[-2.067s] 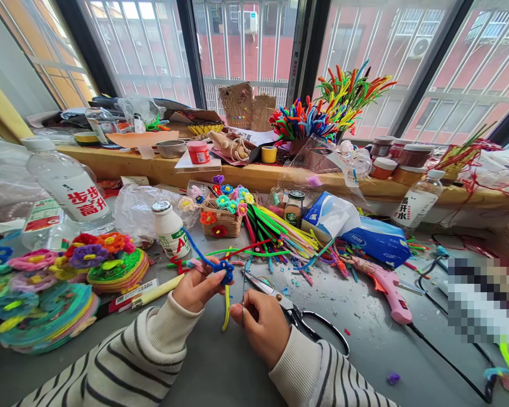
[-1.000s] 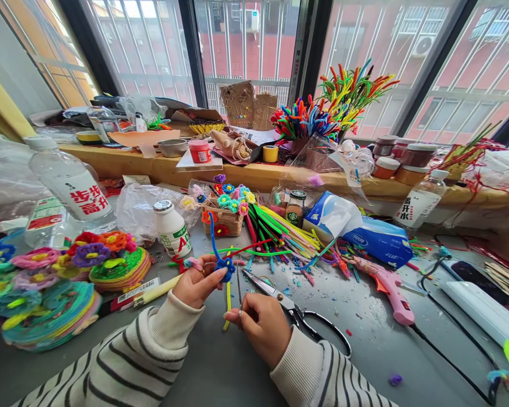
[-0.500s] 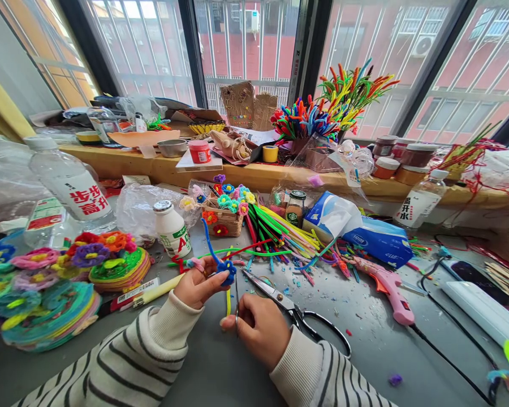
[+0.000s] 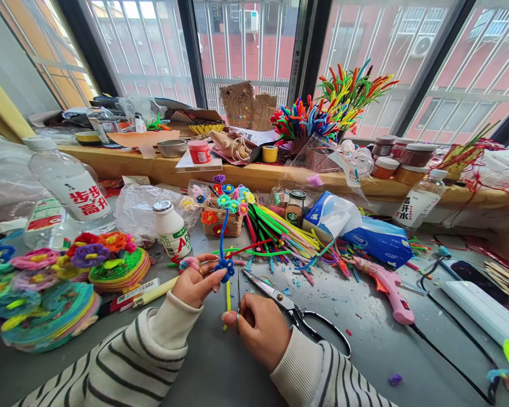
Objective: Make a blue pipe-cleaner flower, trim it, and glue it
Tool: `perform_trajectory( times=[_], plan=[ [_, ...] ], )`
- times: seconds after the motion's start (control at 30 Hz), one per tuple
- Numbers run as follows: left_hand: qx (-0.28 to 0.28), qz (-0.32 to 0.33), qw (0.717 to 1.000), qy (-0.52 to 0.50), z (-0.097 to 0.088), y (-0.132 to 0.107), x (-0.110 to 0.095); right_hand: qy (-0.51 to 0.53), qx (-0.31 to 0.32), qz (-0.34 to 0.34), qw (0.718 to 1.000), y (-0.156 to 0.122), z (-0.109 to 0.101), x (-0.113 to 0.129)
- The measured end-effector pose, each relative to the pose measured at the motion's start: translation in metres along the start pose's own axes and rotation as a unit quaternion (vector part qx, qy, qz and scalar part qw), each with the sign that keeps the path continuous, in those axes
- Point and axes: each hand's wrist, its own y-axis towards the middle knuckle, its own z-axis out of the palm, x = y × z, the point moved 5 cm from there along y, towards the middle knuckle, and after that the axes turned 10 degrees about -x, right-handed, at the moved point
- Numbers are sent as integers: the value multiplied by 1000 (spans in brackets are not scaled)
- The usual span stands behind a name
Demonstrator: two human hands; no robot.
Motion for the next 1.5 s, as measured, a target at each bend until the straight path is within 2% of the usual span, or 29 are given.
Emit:
perform_trajectory(
  times=[0.17,0.57,0.8,1.37,1.5],
  plan=[
    [3,0,1000,0,1,0,1,-16,9,0,1000,0,1,0],
    [2,2,1000,1,0,0,1,0,-17,30,999,3,-3,-2],
    [21,28,999,17,5,-7,-5,1,1,3,1000,0,-1,2],
    [18,23,998,64,4,-7,-2,-10,-27,34,999,2,-5,-2],
    [25,26,997,66,4,-7,-2,-1,-14,27,1000,0,-3,-1]
  ],
)
